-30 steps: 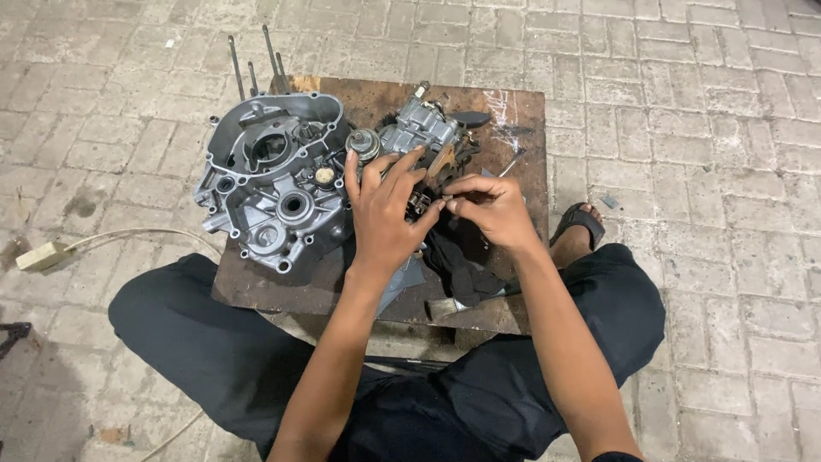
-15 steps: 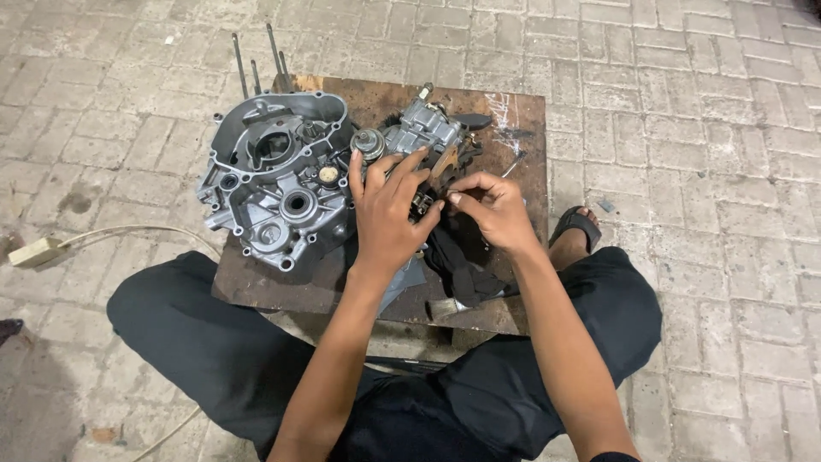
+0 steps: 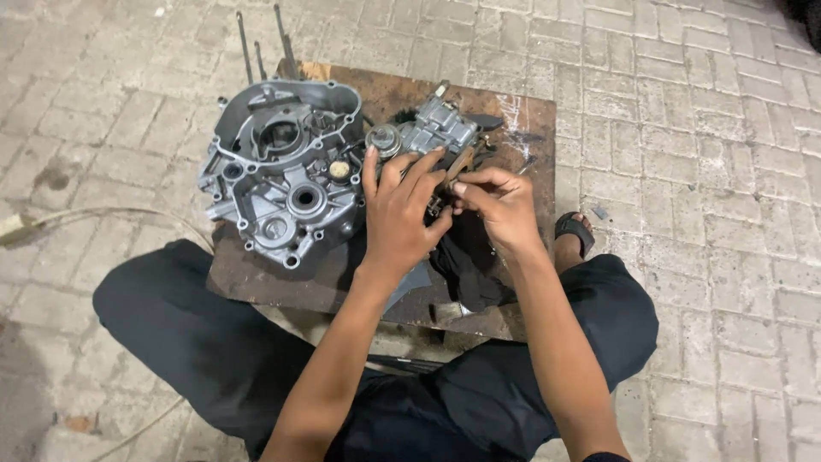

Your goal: A person sits on the floor and uses their hands and a small brush to inspect and mark parts of a motorcycle carburetor.

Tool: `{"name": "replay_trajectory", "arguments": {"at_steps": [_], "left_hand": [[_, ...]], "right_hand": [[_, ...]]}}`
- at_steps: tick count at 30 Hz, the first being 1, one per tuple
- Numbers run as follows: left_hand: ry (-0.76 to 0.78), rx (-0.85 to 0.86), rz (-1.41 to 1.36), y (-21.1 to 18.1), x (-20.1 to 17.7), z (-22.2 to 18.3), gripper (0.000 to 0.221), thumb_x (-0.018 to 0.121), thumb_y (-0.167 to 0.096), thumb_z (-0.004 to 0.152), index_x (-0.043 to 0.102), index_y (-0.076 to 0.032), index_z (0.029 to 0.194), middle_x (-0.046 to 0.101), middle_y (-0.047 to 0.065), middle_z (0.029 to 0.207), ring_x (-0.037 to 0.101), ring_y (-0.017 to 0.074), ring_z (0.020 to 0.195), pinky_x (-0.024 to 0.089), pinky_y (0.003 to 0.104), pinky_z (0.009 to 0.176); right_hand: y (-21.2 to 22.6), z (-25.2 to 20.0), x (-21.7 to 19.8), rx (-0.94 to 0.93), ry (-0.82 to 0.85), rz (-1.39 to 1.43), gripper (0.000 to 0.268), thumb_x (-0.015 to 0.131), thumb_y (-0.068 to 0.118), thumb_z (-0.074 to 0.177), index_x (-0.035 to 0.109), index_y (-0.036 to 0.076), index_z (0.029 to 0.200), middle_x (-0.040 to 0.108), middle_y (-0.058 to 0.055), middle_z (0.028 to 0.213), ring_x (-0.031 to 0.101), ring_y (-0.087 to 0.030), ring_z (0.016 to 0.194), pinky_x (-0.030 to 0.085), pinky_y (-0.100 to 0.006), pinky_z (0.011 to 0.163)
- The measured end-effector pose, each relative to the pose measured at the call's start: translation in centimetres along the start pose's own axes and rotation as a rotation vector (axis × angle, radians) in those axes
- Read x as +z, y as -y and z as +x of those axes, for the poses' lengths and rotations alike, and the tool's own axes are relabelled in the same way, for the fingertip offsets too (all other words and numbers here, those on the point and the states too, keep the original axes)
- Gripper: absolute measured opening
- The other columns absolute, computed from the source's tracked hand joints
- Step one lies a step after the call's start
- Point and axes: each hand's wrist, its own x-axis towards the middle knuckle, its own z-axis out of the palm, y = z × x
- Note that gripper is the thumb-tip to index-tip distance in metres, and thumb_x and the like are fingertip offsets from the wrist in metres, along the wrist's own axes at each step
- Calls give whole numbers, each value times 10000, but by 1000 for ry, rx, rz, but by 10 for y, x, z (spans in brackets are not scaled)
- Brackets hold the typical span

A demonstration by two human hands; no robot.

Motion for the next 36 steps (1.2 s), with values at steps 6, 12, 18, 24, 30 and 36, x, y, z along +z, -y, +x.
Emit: {"name": "replay_trajectory", "arguments": {"at_steps": [6,12,18,24,30,36], "left_hand": [[-48,5,-7,0,4,0,368,896,-116,734,713,-37,1044,720,145,1229,591,297,1208,102,656,1220],[-38,-1,-18,-1,5,-1,401,879,-88,699,700,-32,1053,720,136,1222,583,299,1219,76,645,1231],[-18,5,0,1,6,-1,402,887,-110,694,696,-56,1043,718,137,1221,580,291,1189,105,682,1207],[-20,14,-6,-1,3,-1,414,883,-85,691,693,-40,1056,715,140,1236,573,315,1213,79,662,1219],[-18,-3,0,1,6,-1,435,891,-99,677,695,-49,1062,713,122,1244,566,297,1226,81,655,1224],[3,-7,10,-1,1,-1,415,897,-111,693,703,-47,1055,722,139,1222,585,287,1206,72,651,1232]], "right_hand": [[-7,-4,0,27,-43,-44,128,770,-104,763,737,-69,882,637,-160,606,679,-170,519,558,-271,472],[-13,6,-4,22,-5,39,134,761,-92,798,706,-60,916,656,-125,677,642,-122,511,541,-248,460],[-16,1,-4,114,-8,82,184,756,-126,756,676,-37,895,674,-146,680,650,-141,521,557,-276,481],[-15,6,-4,93,-46,138,191,740,-124,773,634,-15,888,655,-134,661,641,-164,503,576,-277,497],[-19,5,-6,56,-13,126,215,765,-116,769,627,-1,887,644,-136,646,629,-149,493,587,-305,466],[-38,11,-19,45,-17,106,189,712,-107,805,591,25,865,623,-125,654,604,-164,487,546,-294,449]]}}
